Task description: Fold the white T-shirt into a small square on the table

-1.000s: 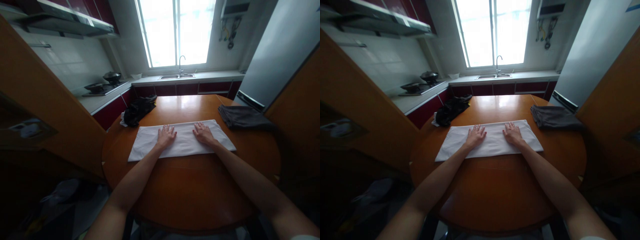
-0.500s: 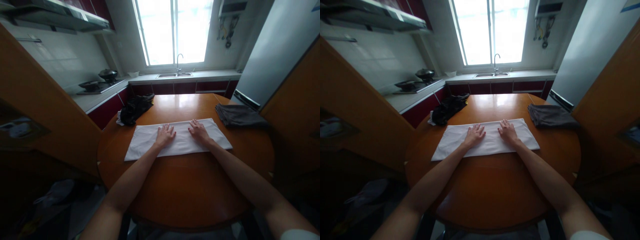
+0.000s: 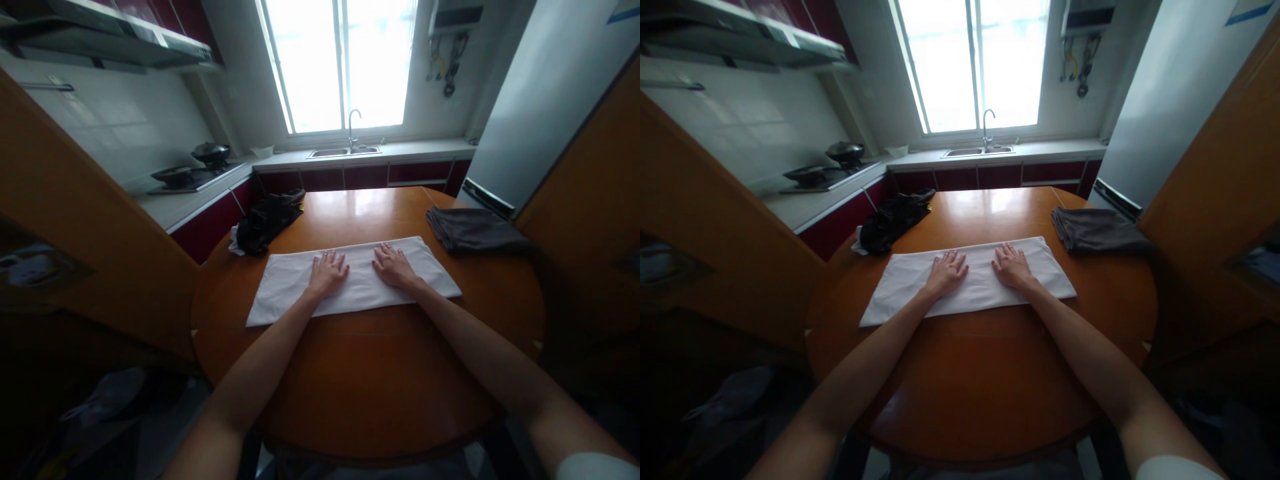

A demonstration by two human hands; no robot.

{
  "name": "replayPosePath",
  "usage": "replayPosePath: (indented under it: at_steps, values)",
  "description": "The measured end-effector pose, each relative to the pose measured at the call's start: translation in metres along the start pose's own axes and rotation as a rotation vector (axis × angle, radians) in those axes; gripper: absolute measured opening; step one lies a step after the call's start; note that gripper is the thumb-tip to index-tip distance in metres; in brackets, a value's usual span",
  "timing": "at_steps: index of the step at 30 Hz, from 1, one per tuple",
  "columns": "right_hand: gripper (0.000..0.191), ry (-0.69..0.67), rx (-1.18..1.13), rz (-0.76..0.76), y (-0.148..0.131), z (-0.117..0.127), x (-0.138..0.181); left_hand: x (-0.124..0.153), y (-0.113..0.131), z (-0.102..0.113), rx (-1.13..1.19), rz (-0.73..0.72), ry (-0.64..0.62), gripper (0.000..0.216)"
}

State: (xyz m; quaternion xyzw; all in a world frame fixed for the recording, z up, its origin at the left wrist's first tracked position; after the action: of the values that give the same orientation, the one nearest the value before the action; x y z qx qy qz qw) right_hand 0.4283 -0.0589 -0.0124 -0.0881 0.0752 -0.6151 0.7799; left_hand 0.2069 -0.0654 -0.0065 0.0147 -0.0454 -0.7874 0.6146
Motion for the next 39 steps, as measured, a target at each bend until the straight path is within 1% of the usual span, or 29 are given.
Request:
replayPosePath:
  at_steps: [3, 7, 11, 13, 17, 22, 26, 29, 33, 36, 37, 39]
  values:
    - [0.062, 0.024, 0.001, -0.096, 0.011, -0.002, -0.003, 0.001, 0.0, 0.001, -0.002, 0.0, 0.002, 0.058]
    - [0.069, 0.045, 0.021, -0.241, 0.039, -0.002, -0.009, 0.001, -0.001, 0.001, 0.01, -0.016, 0.013, 0.059]
    - [0.07, 0.078, 0.038, -0.352, 0.064, 0.0, -0.011, 0.001, -0.001, 0.001, 0.006, -0.011, 0.01, 0.058]
    - [0.071, 0.107, 0.027, -0.374, 0.069, 0.0, -0.011, 0.001, 0.0, 0.001, 0.006, -0.005, 0.003, 0.058]
    - [0.07, 0.162, -0.011, -0.366, 0.072, -0.003, -0.012, 0.001, 0.001, 0.001, 0.005, -0.007, 0.007, 0.058]
    - [0.067, 0.257, -0.026, -0.354, 0.064, 0.005, -0.01, 0.001, 0.001, 0.001, 0.006, -0.002, 0.008, 0.059]
    - [0.063, 0.314, 0.015, -0.272, 0.042, 0.014, -0.006, 0.0, 0.0, 0.001, 0.01, -0.006, -0.001, 0.058]
    - [0.062, 0.32, 0.034, -0.204, 0.023, 0.014, -0.002, 0.001, 0.0, 0.001, 0.005, -0.006, -0.001, 0.058]
    - [0.061, 0.276, 0.018, -0.126, 0.005, 0.007, -0.001, -0.002, 0.002, 0.005, -0.013, -0.026, 0.032, 0.056]
    - [0.062, 0.2, 0.008, -0.095, 0.0, 0.002, -0.001, -0.009, 0.007, 0.008, -0.006, -0.069, 0.082, 0.061]
    - [0.063, 0.167, 0.003, -0.09, -0.001, 0.0, -0.001, -0.012, 0.008, 0.007, 0.002, -0.078, 0.076, 0.063]
    - [0.063, 0.102, -0.006, -0.087, -0.002, -0.002, -0.001, -0.016, 0.009, 0.005, 0.014, -0.087, 0.025, 0.065]
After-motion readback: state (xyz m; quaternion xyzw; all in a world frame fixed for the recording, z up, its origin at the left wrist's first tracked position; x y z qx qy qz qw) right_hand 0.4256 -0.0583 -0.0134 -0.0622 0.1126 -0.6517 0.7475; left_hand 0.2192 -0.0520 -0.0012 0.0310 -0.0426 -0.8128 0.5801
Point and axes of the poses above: each hand's wrist, its own x-axis away from the middle knuckle, its own z-axis out of the back of the hand, y = z × x, the point moved 2 cm from there along -x, towards the middle knuckle, and after that the axes turned 7 degrees about -y, right-handed, at the moved point
